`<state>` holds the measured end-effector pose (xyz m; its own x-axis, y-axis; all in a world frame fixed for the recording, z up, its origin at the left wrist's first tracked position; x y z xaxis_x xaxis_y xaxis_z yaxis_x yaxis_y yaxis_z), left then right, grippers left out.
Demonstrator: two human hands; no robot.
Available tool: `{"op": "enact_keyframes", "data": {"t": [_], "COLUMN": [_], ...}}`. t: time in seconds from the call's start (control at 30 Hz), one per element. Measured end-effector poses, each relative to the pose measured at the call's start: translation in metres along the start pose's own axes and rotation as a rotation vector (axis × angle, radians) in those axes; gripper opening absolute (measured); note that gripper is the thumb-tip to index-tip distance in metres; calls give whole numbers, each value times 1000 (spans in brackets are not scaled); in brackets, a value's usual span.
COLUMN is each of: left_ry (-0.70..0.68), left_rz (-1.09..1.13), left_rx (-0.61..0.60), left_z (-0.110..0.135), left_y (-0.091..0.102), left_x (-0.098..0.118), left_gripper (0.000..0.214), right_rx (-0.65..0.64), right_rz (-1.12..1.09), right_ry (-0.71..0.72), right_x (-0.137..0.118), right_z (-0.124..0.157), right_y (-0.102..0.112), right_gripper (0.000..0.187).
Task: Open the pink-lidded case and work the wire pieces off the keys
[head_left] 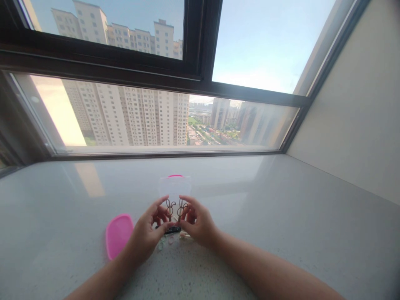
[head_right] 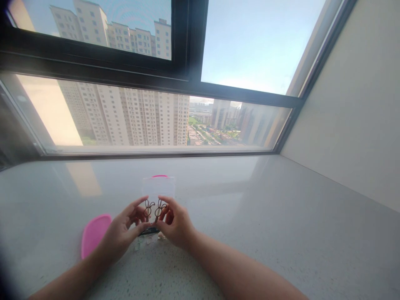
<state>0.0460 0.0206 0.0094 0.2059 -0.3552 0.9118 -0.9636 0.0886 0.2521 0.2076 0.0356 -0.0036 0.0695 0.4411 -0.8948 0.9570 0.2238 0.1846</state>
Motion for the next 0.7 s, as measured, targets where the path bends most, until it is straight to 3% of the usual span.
{"op": "enact_keyframes", "data": {"t": [0.7], "left_ry": [49], "left_rz": [18], "left_rx": [-52], "left_z": [-1], "left_y": [-3], "left_x": [0], "left_gripper": [57], "right_rx": [3], "right_rz": [23], "right_ry": [24], "right_x": [-3], "right_z": [0], "right_y": [0], "right_gripper": [62]}}
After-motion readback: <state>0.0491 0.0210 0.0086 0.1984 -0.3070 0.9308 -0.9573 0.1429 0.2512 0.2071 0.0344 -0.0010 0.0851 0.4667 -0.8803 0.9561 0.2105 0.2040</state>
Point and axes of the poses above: each hand's wrist, its own z-axis away from the middle knuckle, its own y-axis out of the back of the hand, x = y × z, the point moved 4 cm from there along -z, towards the middle knuckle
